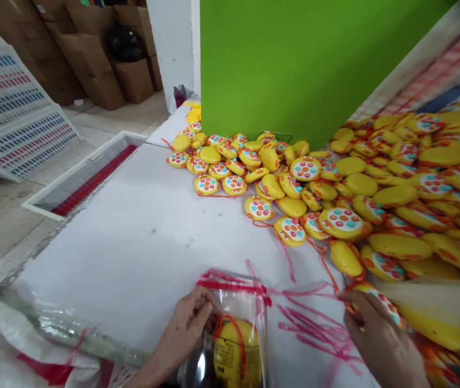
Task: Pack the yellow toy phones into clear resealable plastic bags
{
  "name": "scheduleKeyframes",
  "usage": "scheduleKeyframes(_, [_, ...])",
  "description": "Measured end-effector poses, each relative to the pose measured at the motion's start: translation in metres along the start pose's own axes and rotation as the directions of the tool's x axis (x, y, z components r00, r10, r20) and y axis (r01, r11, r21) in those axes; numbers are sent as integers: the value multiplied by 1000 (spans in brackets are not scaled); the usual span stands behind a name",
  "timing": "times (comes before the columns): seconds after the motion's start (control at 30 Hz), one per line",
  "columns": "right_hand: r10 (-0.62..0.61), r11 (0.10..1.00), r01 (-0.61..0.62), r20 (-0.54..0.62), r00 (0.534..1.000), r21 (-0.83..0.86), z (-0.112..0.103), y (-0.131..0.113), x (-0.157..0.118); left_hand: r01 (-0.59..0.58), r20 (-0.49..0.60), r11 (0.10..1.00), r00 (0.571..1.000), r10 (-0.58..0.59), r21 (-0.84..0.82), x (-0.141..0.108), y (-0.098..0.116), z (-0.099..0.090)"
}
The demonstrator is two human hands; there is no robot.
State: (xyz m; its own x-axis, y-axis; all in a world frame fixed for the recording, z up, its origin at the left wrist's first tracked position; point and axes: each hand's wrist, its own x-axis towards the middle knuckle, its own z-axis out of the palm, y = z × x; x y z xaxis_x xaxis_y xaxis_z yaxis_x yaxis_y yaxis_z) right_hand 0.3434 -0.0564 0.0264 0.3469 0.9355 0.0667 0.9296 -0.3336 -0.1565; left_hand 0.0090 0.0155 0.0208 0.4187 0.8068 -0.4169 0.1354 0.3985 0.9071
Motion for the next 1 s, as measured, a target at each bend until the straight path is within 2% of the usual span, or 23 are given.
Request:
scheduleKeyframes(0.07, [-58,972,51,25,998,230,-2,-33,-4,14,29,999,1000,-13,-44,1,0,-1])
scheduleKeyframes(0.13, [-139,895,45,183,973,443,-1,-68,-5,12,44,998,999,-9,-69,1,0,-1])
scheduleKeyframes(0.2, [-230,821,19,301,926,571,4,-94,-4,2,34,997,999,1,-76,0,-1,-2])
scheduleKeyframes(0.27, [-274,777,-14,358,893,629,10,-108,-2,5,24,995,1000,-3,-97,0,0,-1])
scheduleKeyframes(0.4, [-295,691,-127,438,849,712,23,-113,-2,36,27,989,999,-33,-142,0,2,-1])
scheduleKeyframes(0.5, [-290,638,-197,470,834,744,28,-114,-4,25,18,994,1000,-23,-108,1,0,-2])
scheduleKeyframes(0.7, [-263,551,-260,461,848,793,30,-115,-6,55,15,993,998,-54,-101,1,-11,-7])
scheduleKeyframes(1.0, [-256,507,-266,438,862,820,32,-109,-11,78,10,981,997,-78,-180,0,-19,-8])
